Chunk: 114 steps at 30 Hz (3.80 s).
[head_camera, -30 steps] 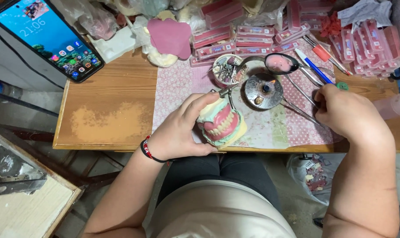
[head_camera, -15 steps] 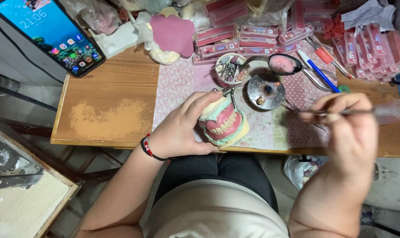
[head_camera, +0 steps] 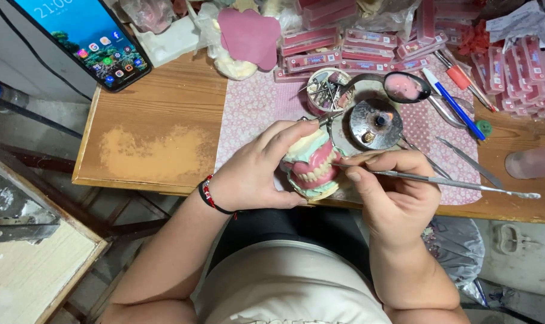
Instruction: Refining and cleaning a dental prosthesis model using liquid and hand tools at a laboratory bench.
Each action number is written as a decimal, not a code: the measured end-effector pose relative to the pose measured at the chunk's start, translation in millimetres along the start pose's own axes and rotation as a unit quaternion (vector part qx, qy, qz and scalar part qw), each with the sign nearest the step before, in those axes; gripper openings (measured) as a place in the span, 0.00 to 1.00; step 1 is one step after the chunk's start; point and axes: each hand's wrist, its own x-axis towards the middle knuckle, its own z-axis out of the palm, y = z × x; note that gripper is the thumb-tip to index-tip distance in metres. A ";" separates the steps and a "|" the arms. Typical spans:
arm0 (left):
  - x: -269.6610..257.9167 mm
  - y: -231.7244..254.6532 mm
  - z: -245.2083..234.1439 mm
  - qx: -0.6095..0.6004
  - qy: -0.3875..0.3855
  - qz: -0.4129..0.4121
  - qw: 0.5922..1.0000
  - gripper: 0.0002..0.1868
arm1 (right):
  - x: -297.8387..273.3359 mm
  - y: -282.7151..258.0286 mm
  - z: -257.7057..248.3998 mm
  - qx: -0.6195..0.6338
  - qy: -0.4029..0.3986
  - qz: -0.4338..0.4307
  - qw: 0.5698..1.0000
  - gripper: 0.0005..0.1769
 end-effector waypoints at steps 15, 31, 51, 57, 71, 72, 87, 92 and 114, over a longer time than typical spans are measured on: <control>0.6 4.7 -3.5 -0.010 -0.013 -0.021 1.000 0.56 | -0.3 -4.3 7.1 -0.039 -0.013 -0.028 0.999 0.10; 0.8 3.9 -2.7 -0.010 -0.009 -0.013 1.000 0.56 | -1.5 -4.4 1.9 -0.085 -0.026 -0.037 0.995 0.11; 0.5 6.1 -3.9 -0.014 -0.014 -0.025 1.000 0.58 | 2.6 -10.1 0.6 -0.026 -0.043 0.027 0.998 0.10; 0.5 5.8 -3.7 -0.012 -0.015 -0.025 0.999 0.58 | 4.8 -9.5 -2.5 -0.031 -0.055 0.040 0.997 0.10; 1.2 5.3 -3.6 -0.008 -0.018 -0.026 0.999 0.60 | 12.2 -9.0 -6.3 -0.025 -0.047 0.072 0.996 0.11; 1.2 5.1 -3.2 -0.005 -0.017 -0.025 1.000 0.59 | 12.4 -7.9 -5.3 -0.017 -0.039 0.069 0.997 0.12; 0.5 4.3 -2.3 0.000 -0.013 -0.018 1.000 0.59 | 16.5 -13.5 -10.8 -0.037 -0.079 0.078 0.993 0.10; -0.5 3.4 -1.4 0.004 -0.010 -0.014 1.000 0.59 | 28.6 -0.5 -30.8 0.012 -0.034 0.062 0.997 0.13; 6.0 12.5 -2.6 -0.004 -0.016 -0.044 0.999 0.58 | 144.4 -0.2 -96.7 -0.420 -0.154 0.001 0.894 0.09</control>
